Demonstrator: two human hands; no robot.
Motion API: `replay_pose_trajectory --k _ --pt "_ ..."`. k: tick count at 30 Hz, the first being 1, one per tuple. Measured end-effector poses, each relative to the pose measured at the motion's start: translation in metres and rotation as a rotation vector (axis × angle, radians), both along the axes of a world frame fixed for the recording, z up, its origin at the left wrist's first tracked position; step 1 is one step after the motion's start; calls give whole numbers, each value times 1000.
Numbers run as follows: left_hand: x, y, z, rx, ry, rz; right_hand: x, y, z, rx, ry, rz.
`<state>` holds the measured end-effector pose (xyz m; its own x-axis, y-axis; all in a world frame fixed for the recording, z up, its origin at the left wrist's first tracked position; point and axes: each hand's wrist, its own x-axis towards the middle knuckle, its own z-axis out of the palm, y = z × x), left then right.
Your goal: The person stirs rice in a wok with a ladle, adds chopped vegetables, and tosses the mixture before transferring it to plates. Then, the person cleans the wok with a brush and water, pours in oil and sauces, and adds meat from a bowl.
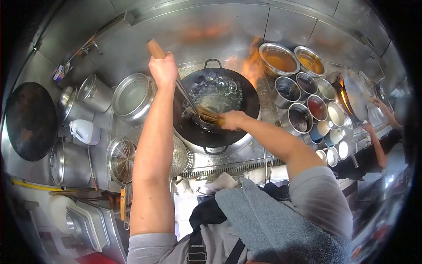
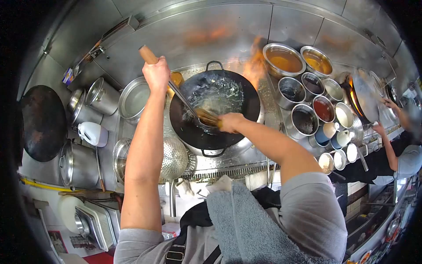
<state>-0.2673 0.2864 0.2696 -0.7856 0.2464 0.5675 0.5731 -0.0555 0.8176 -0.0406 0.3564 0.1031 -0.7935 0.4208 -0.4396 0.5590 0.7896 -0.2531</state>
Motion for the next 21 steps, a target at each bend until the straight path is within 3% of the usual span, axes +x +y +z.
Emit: replay_pose_trajectory --k 2,4,5,6,7,8,9,10,12,14,16,19,20,21 --pt "13 -1 5 -53 28 -53 10 21 -6 207 -77 32" --pt "53 -4 9 -77 87 -187 2 49 24 413 -364 173" --pt "91 -17 13 -229 110 -268 2 62 37 456 -362 132" --pt "125 -31 7 -385 334 -393 4 71 52 502 -359 92" --pt "160 -61 0 -398 558 -652 16 66 89 465 -279 36" --pt "181 -94 -4 -532 679 -1112 31 57 131 424 -203 -16" --pt "197 -121 -22 -890 699 -1268 48 53 153 408 -70 -39" --pt "210 -158 -31 -442 571 -1317 61 47 171 393 64 -60" --pt "199 -203 -50 -163 459 -994 77 25 202 376 145 -88" --pt "171 -233 -74 77 201 -853 86 3 194 346 217 -121" --pt "145 -251 -73 152 96 -915 73 -13 161 332 453 -79" --pt "126 -259 -71 165 47 -949 45 -7 57 314 163 9" --pt "124 -261 -68 186 35 -947 40 -2 36 304 4 32" --pt "124 -264 -65 193 8 -940 43 3 26 305 7 30"
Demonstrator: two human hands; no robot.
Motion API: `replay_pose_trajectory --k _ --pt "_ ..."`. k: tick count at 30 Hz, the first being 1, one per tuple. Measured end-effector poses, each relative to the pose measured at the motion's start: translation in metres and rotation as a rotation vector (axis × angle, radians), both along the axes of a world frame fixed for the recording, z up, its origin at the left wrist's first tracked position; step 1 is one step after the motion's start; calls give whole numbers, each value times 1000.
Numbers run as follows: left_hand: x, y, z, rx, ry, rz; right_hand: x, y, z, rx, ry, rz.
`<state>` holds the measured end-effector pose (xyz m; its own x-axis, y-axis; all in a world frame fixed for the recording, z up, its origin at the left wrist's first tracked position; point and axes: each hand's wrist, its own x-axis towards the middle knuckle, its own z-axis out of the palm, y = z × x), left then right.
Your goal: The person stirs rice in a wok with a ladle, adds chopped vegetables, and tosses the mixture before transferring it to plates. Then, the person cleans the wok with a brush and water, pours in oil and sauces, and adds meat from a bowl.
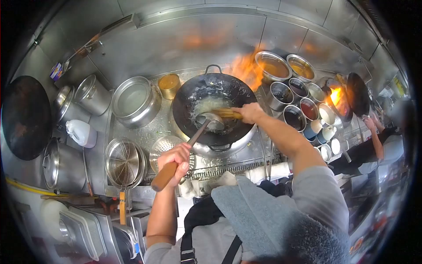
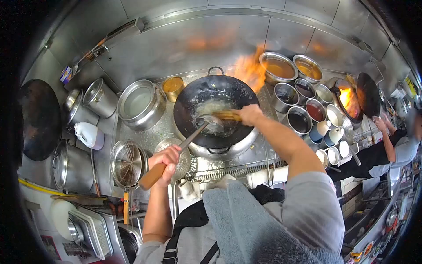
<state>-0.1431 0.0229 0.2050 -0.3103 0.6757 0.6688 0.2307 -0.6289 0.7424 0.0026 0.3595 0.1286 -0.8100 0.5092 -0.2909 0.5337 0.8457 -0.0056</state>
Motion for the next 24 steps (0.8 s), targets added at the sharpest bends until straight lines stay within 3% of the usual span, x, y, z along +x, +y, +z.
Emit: replay_pose_trajectory --k 3,6,8,10,11,13,15,17,19,21,23,24 --pt "-15 -6 -8 69 -110 61 -1 17 9 50 -145 66" --pt "-44 -18 -32 227 -343 114 0 -11 19 -58 231 -265" --pt "-68 -17 -46 283 -450 122 -1 -30 9 -57 122 -199" --pt "-86 -15 -43 366 -888 435 0 -44 8 -46 -141 -64" --pt "-95 -14 -43 353 -888 416 8 -52 7 -51 -138 -86" --pt "-104 -10 -32 306 -1124 718 32 -72 15 1 -84 -167" --pt "-112 -7 -33 290 -1132 665 57 -96 24 16 -34 -284" --pt "-120 4 -39 378 -921 473 87 -116 23 15 189 -486" --pt "-107 20 -8 358 -738 385 121 -128 13 12 220 -597" --pt "-96 40 21 365 -674 201 159 -123 -2 -145 221 -572" --pt "-76 59 59 389 -562 -12 182 -133 3 -118 274 -645" --pt "-59 68 81 382 -527 -42 196 -137 2 -113 461 -662"
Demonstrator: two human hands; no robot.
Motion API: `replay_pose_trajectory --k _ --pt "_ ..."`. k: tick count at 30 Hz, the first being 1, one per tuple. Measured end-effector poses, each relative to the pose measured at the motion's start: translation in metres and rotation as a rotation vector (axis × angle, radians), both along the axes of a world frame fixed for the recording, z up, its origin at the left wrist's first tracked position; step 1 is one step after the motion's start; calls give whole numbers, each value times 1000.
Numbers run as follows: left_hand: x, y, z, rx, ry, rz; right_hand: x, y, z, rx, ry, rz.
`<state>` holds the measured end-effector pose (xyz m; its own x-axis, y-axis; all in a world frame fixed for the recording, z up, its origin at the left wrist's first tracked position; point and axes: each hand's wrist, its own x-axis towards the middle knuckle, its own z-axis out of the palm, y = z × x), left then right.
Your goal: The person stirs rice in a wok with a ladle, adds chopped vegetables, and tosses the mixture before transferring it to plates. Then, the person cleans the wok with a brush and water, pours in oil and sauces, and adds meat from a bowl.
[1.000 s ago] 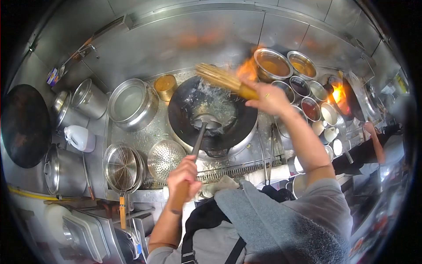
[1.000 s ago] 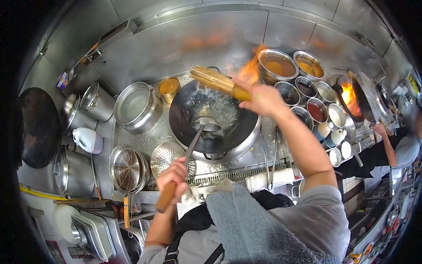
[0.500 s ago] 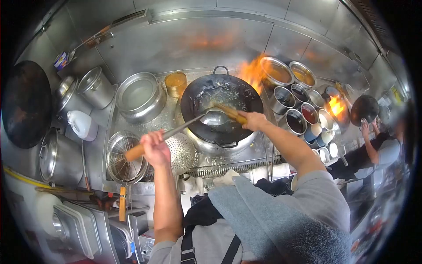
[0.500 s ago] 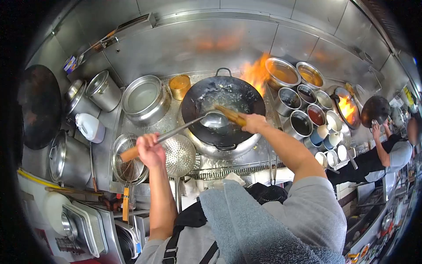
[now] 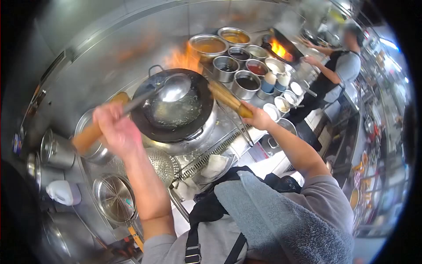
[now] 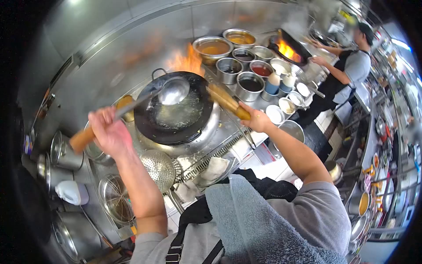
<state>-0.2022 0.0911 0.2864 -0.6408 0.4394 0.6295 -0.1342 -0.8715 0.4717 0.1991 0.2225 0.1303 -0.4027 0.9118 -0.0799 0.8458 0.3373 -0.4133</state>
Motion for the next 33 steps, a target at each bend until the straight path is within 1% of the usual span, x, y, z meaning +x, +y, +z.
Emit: replay_pose_trajectory --k 1,2,3,5,6,7,9,10,11,12,13,15,16,17,19,20,22,23,24,25,26,27,28,29,30,31,33 --pt "22 11 23 2 43 -21 12 -4 -1 63 174 -32" --pt "48 23 45 -11 62 -54 20 -12 12 101 251 -60" --pt "72 39 62 -26 83 -83 24 -23 42 -13 237 -170" --pt "104 79 65 -85 487 -276 54 -15 34 204 334 -136" --pt "124 95 66 -179 731 -330 55 -26 60 100 357 -222" --pt "146 107 62 -272 974 -376 69 -25 54 110 366 -230" --pt "202 122 22 -487 1136 -477 98 -16 38 110 505 -220" --pt "234 128 -17 -422 977 -638 109 -22 41 151 498 -195" --pt "260 120 -27 -106 1217 -450 123 -24 36 225 467 -144" --pt "279 134 -76 42 1347 -345 133 -34 40 118 501 -178" --pt "297 128 -102 -66 1442 -526 143 -43 46 10 532 -209" --pt "321 127 -184 -37 1688 -296 170 -49 39 -53 484 -213" --pt "326 122 -218 -55 1740 -314 184 -52 30 41 439 -147" --pt "330 115 -249 -80 1791 -331 197 -53 25 -27 450 -136" --pt "344 101 -310 -149 1719 -394 218 -52 1 5 389 -79" --pt "352 94 -329 -184 1707 -373 223 -52 -6 -9 383 -45" --pt "371 90 -355 -403 1872 -405 225 -45 -17 -176 412 -83" --pt "382 94 -364 -438 1858 -386 223 -37 -23 -188 405 -50" --pt "394 99 -374 -560 1764 -393 220 -29 -30 -183 409 -21" --pt "402 100 -375 -678 1665 -396 213 -23 -31 -178 413 9" --pt "408 103 -375 -713 1646 -375 204 -13 -28 -245 451 13" --pt "410 105 -365 -662 1562 -349 193 -2 -28 -281 528 46" --pt "403 105 -351 -609 1481 -318 178 8 -21 -352 549 18" --pt "392 101 -335 -640 1469 -290 160 16 -8 -421 568 -13" --pt "379 95 -317 -696 1422 -178 139 21 9 -275 614 112" --pt "365 89 -301 -748 1372 -65 117 23 22 -275 672 135" --pt "317 64 -280 -795 1103 82 79 40 2 -259 849 210"
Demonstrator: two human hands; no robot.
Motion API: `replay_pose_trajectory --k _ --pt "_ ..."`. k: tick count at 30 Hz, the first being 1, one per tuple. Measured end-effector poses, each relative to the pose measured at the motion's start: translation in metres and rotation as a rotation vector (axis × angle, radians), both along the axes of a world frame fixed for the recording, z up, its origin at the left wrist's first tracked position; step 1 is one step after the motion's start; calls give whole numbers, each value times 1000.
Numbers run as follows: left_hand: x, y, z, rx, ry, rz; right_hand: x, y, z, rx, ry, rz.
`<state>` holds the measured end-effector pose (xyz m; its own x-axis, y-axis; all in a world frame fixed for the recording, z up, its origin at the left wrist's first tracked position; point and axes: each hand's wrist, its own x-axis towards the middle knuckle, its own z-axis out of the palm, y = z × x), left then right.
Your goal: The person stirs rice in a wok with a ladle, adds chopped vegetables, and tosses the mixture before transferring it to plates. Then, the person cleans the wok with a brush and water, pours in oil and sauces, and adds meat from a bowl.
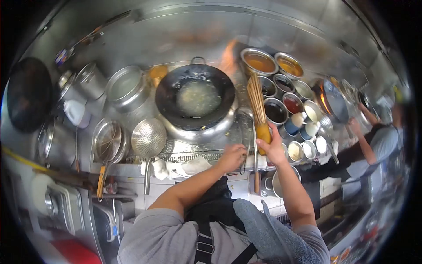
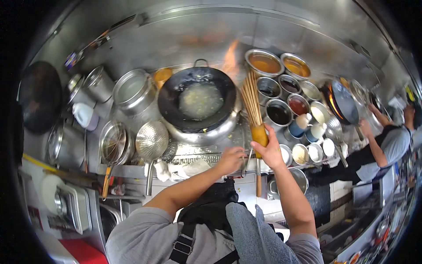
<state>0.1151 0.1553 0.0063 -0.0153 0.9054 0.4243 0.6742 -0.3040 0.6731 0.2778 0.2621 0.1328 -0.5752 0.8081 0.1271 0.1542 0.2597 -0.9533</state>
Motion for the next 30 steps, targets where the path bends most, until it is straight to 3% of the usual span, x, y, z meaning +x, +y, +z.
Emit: replay_pose_trajectory --k 3,4,5,7,8,9,12,14,16,17,19,21,22,24,25,26,27,28,30 --pt "-93 -69 -22 138 -174 479 -59 -11 4 248 -146 -9" --pt "-118 -102 -19 133 -258 666 -69 -6 -11 256 -146 1" --pt "-142 -140 -14 133 -188 825 -76 8 -36 327 -337 132" --pt "-179 -207 -11 40 -131 998 -80 12 -47 414 -641 271" --pt "-192 -234 -21 -8 -162 1044 -86 11 -38 435 -638 272" --pt "-203 -256 -36 -30 -85 1067 -94 8 -20 428 -714 283" --pt "-204 -282 -59 -203 -424 950 -133 1 40 490 -856 284" --pt "-198 -273 -72 -244 -342 947 -180 6 74 374 -900 460" --pt "-198 -262 -75 -334 -371 987 -272 27 34 634 -1018 619" --pt "-201 -259 -75 -375 -373 1001 -305 56 -15 686 -868 635" --pt "-206 -259 -75 -429 -387 1019 -370 41 -10 151 -884 362" --pt "-214 -258 -72 -526 -292 968 -421 30 -68 -139 -534 43" --pt "-216 -260 -67 -533 -294 978 -424 22 -67 -143 -538 54" --pt "-219 -269 -59 -342 -677 865 -402 -1 -69 -144 -443 256" --pt "-217 -277 -68 -170 -964 812 -378 5 -69 -16 -491 420" --pt "-217 -291 -73 -155 -1103 821 -342 23 -65 114 -540 584" --pt "-210 -298 -33 11 -1421 795 -309 39 -47 195 -635 713" --pt "-206 -304 9 153 -1522 735 -278 59 -27 275 -727 839" --pt "-205 -306 44 358 -1501 699 -235 113 -3 194 -911 885"
